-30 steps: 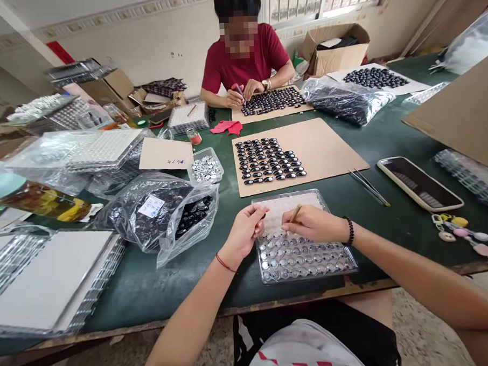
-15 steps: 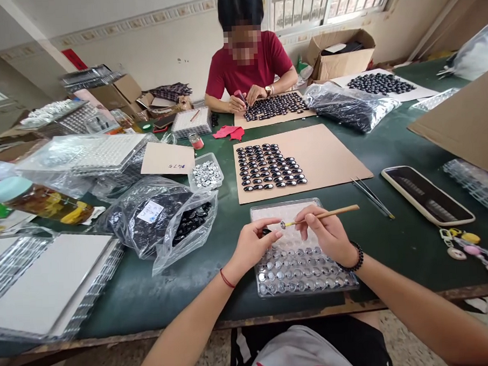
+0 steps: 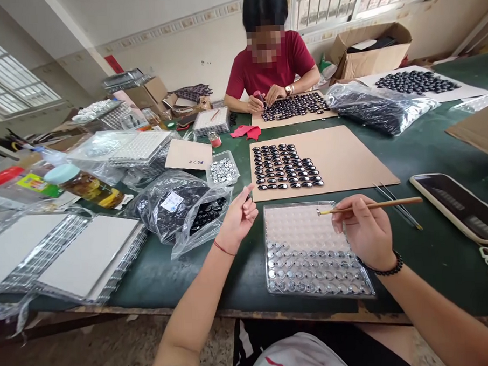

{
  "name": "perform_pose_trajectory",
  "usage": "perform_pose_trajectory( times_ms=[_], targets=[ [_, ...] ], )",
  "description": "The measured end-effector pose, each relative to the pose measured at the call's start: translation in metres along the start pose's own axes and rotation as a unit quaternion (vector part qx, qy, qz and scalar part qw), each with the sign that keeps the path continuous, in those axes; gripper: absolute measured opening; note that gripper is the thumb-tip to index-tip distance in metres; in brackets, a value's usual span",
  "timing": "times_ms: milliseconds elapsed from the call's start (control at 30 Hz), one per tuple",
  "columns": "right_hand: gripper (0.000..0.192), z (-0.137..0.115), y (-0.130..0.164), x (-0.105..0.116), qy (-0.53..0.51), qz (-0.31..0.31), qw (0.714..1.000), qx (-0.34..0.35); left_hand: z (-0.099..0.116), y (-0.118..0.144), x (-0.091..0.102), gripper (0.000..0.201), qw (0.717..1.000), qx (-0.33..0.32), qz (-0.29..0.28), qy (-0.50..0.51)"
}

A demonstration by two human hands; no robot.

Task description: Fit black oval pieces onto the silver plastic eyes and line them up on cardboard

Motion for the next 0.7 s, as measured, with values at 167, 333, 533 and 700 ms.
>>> perform_pose_trajectory(
  times_ms=[167, 333, 533, 700],
  targets=[
    [0.024, 0.009, 0.003, -0.009, 0.026, -0.034, 0.999, -0.014, -0.036, 0.009, -0.002, 0.022, 0.99, 0.081, -0.022, -0.116],
    [0.02, 0.013, 0.008, -0.023, 0.094, -0.077, 0.993, 0.008, -0.047, 0.03, -0.029, 0.026, 0.909, -0.011, -0.094, -0.405],
    [0.014, 0.0, 0.023, -0.052, 0.257, -0.189, 0.938, 0.134, -0.049, 0.032, -0.034, 0.029, 0.877, -0.05, -0.111, -0.464],
    [0.016, -0.002, 0.031, -0.064, 0.307, -0.245, 0.902, 0.18, -0.048, 0.028, -0.033, 0.032, 0.871, -0.05, -0.111, -0.476]
  ],
)
Point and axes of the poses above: each hand's wrist, its own y-axis away from the middle knuckle, its own x-axis out of the back of the hand, z = x × y, the point moved 9 cm from there along -y, towards the middle knuckle
